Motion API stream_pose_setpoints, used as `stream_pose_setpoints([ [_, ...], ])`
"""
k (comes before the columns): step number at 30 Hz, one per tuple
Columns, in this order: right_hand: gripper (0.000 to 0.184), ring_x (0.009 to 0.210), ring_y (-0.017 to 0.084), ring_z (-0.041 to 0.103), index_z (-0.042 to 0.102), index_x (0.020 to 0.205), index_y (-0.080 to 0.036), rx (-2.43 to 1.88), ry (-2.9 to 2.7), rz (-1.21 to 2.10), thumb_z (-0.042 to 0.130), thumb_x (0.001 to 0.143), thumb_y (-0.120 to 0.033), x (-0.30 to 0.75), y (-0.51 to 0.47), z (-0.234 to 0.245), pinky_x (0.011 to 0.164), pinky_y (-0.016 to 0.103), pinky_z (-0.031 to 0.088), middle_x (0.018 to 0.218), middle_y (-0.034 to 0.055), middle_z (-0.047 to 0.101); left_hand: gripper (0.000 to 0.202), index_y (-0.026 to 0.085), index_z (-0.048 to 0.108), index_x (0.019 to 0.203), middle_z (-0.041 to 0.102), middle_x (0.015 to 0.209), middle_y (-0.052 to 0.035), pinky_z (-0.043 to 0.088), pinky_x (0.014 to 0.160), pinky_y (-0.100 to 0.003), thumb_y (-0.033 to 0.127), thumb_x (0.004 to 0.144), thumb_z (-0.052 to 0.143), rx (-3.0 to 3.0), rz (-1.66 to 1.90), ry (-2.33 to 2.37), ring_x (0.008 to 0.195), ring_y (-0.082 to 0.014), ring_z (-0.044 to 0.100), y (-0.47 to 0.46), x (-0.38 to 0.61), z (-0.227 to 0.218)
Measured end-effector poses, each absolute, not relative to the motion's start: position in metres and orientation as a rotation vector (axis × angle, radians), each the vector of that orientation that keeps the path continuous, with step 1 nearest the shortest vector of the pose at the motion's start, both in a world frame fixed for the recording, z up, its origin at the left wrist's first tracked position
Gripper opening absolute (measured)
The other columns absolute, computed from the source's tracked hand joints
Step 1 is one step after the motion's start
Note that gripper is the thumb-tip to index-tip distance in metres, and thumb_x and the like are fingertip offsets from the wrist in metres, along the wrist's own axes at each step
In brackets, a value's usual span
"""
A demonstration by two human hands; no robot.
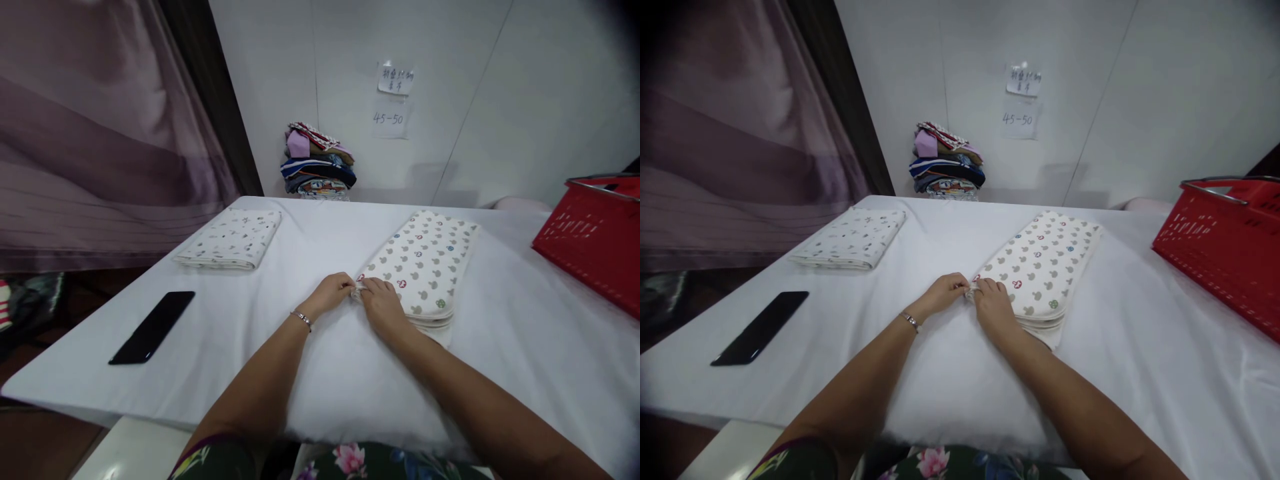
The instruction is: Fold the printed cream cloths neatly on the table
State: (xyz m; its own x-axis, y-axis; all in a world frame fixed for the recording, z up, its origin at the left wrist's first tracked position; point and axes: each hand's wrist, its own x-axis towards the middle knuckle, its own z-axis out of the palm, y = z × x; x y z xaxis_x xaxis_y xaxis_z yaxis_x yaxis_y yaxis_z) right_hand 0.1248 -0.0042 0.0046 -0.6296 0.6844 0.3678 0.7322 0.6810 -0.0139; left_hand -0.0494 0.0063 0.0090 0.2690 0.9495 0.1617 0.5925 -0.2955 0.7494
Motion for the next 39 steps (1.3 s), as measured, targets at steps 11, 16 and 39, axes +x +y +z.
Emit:
stream_pose_setpoints([
  [11,0.026,0.116,0.023,0.040,0.059,0.099,-0.014,-0.957,-2.524,-0.087,0.040,0.085,-0.004,0.128,-0.003,-0.003,0.091,0.037,0.035,0.121,0.0119,0.053,0.012,0.020,0.066,0.079,0.062,0.085,0.0006,0.044,0.068,-0.022,0.022,0.076,0.055,1.901,0.864,1.322,0.074,-0.0108,0.056,0.007,-0.053,0.006],
  [16,0.024,0.114,0.023,0.042,0.059,0.100,-0.016,-0.981,-2.535,-0.065,0.041,0.087,-0.007,0.127,-0.003,-0.004,0.089,0.037,0.037,0.120,0.0118,0.054,0.015,0.020,0.066,0.082,0.062,0.086,0.0002,0.045,0.070,-0.023,0.018,0.070,0.058,1.874,0.837,1.294,0.075,-0.0113,0.056,0.009,-0.056,0.004],
  [39,0.026,0.094,0.022,0.054,0.059,0.108,-0.016,-1.076,-2.523,-0.014,0.043,0.088,-0.013,0.186,-0.031,0.005,0.078,0.035,0.044,0.104,0.0105,0.062,0.014,0.022,0.062,0.084,0.061,0.092,0.0006,0.046,0.070,-0.025,0.016,0.075,0.053,2.276,0.634,1.479,0.077,-0.0134,0.058,-0.004,-0.047,0.023],
])
